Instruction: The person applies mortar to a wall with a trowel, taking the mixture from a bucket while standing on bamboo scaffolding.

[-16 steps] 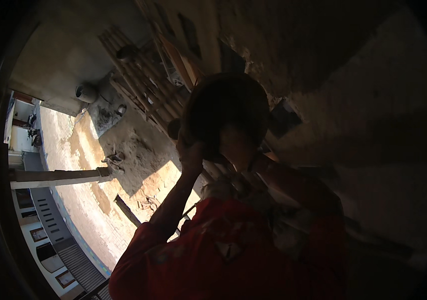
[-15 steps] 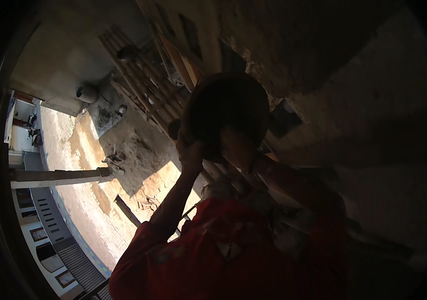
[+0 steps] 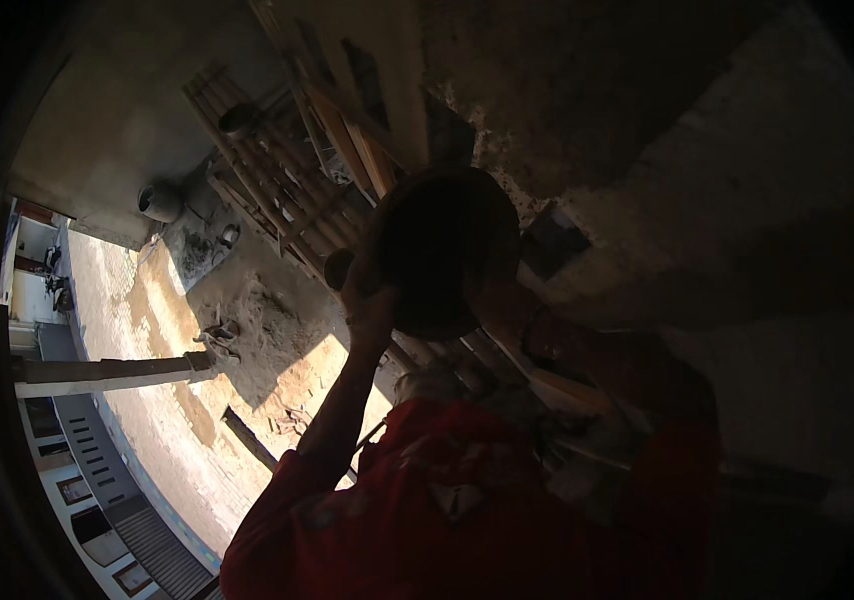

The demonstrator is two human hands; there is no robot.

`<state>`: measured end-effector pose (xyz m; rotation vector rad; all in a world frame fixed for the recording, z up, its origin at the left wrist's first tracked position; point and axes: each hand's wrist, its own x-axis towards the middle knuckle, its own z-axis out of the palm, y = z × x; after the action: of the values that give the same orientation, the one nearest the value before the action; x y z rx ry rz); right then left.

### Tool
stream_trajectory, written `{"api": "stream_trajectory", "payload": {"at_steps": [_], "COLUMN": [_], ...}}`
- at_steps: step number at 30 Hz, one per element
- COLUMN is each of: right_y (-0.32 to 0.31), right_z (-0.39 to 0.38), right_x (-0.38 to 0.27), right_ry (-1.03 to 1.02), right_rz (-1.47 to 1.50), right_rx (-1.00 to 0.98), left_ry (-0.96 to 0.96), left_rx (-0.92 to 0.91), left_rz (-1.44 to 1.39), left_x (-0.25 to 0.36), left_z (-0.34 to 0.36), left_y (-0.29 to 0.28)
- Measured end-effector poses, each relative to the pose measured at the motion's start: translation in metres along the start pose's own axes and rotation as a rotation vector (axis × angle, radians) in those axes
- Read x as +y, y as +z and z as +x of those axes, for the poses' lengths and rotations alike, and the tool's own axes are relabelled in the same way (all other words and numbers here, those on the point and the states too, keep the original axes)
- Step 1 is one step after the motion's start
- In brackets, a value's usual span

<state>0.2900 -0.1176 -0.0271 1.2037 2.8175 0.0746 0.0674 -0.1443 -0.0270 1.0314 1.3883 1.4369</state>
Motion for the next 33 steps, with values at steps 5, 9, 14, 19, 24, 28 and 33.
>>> {"api": "stream_trajectory", "payload": {"at_steps": [5, 9, 14, 19, 24, 28, 33], "right_y": [-0.045, -0.050, -0.050, -0.047, 0.069, 0.063, 0.032], "right_z": [-0.008, 0.006, 0.034, 0.034, 0.016, 0.009, 0.005], "right_x": [0.018, 0.026, 0.035, 0.041, 0.045, 0.025, 0.018], "right_ry": [0.155, 0.185, 0.185, 0.195, -0.068, -0.194, 0.083], "right_rz": [0.145, -0.245, -0.044, 0.237, 0.416, 0.715, 0.727], "right_rx": [-0.125, 0.236, -0.242, -0.280, 0.014, 0.231, 0.163], "left_ry": [0.065, 0.137, 0.269, 0.298, 0.291, 0.213, 0.050], "left_rx": [-0.027, -0.057, 0.015, -0.027, -0.012, 0.027, 0.094], "left_rz": [-0.036, 0.080, 0.348, 0.269, 0.350, 0.092, 0.018], "left_x": [-0.032, -0.035, -0.007, 0.013, 0.024, -0.001, 0.001], "left_z": [-0.008, -0.006, -0.005, -0.007, -0.008, -0.004, 0.003], "left_y": [-0.005, -0.001, 0.017, 0.007, 0.008, -0.001, -0.011]}}
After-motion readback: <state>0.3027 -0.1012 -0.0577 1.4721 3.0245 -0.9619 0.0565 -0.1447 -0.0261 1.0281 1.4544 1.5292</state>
